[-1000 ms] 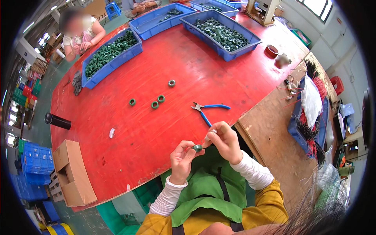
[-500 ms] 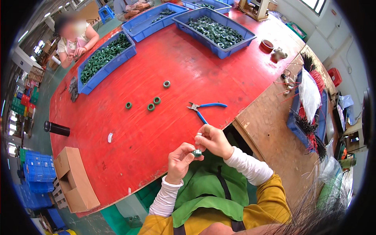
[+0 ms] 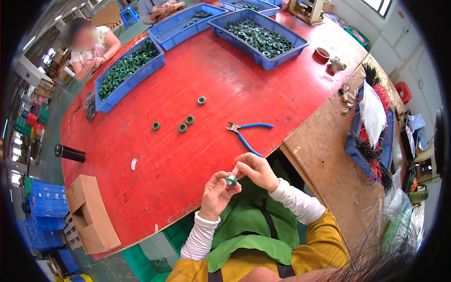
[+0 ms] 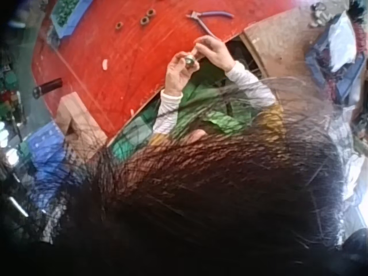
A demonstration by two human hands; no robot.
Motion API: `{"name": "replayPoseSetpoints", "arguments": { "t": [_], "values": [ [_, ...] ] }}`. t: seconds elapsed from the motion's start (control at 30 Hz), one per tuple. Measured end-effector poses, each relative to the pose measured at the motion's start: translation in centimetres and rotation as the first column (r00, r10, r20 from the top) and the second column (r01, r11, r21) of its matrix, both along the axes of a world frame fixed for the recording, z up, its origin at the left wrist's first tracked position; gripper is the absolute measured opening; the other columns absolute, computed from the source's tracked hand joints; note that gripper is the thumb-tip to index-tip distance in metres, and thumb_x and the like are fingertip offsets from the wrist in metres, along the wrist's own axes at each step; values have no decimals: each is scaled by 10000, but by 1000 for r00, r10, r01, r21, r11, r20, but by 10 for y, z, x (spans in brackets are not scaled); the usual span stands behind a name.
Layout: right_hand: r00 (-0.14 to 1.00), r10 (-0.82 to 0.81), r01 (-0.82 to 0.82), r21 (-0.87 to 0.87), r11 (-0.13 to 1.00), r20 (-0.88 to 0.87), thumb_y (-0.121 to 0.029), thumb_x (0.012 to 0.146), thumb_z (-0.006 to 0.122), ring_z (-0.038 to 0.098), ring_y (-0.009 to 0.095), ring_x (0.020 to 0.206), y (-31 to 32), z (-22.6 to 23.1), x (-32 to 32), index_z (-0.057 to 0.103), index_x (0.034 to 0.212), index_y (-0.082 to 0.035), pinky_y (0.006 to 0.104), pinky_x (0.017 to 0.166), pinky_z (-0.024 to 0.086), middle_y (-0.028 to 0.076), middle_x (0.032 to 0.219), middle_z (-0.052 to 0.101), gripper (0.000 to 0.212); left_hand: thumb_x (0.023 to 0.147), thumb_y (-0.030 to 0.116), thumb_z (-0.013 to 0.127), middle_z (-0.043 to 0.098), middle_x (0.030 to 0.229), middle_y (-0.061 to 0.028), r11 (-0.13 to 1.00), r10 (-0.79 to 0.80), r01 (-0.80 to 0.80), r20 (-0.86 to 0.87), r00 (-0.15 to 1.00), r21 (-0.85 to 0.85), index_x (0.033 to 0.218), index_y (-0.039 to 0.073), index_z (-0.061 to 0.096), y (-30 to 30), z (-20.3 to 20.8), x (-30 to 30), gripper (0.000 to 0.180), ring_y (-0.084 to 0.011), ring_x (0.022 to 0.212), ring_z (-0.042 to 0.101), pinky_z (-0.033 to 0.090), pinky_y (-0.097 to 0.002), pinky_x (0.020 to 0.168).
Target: Assembling small white parts into green plastic rings and trimming with pliers at a factory workstation.
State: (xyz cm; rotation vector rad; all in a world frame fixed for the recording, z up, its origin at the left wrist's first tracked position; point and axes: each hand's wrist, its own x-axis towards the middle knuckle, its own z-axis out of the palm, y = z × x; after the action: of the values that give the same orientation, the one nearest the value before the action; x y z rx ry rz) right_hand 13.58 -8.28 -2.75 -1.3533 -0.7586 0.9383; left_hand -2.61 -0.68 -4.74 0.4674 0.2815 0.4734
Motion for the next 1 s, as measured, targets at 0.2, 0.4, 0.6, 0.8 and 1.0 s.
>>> {"name": "replayPoseSetpoints", "arguments": {
  "t": [0.2, 0.4, 0.6, 0.8, 1.0],
  "values": [
    [645, 12, -213, 165, 963, 764, -71, 700, 687, 540, 298, 948, -6, 25, 20, 582, 1135, -44, 378, 801, 462, 73, 965, 622, 448, 954, 142, 499, 620, 1061, -143, 997, -26, 27, 19, 999, -78, 1125, 54, 551, 5, -6, -7, 199, -284, 914, 641, 559, -424, 815],
    [455, 111, -360, 68, 930, 884, -59, 715, 677, 557, 241, 842, -3, 29, 19, 572, 1151, -68, 345, 716, 471, 64, 896, 611, 448, 944, 134, 520, 643, 1012, -145, 996, -48, 46, -13, 999, -73, 1129, 17, 533, 4, 5, -5, 220, -269, 883, 658, 552, -422, 813],
    [565, 231, -479, 87, 873, 792, -56, 768, 656, 580, 238, 780, -2, 33, 29, 569, 1127, -41, 341, 667, 487, 82, 855, 593, 370, 954, 154, 498, 619, 1049, -136, 992, -99, 101, 30, 995, -75, 1151, 16, 534, 7, -2, -11, 243, -275, 856, 637, 563, -404, 770],
    [803, 435, -512, 99, 853, 408, -54, 842, 635, 598, 141, 830, -7, 37, 30, 559, 1094, -24, 272, 701, 490, 57, 882, 592, 264, 955, 207, 503, 602, 1004, -106, 985, -134, 142, 81, 988, -98, 1156, 39, 548, 0, -3, -8, 266, -234, 782, 608, 550, -350, 690],
    [884, 414, -324, 356, 877, -217, -41, 897, 591, 583, 120, 874, -7, 14, 7, 553, 989, -15, 265, 759, 499, 50, 967, 573, 103, 962, 238, 493, 587, 1062, -104, 977, -111, 140, 177, 978, -159, 1181, 94, 577, -7, -8, -1, 275, -216, 811, 582, 531, -322, 709]
  ]
}}
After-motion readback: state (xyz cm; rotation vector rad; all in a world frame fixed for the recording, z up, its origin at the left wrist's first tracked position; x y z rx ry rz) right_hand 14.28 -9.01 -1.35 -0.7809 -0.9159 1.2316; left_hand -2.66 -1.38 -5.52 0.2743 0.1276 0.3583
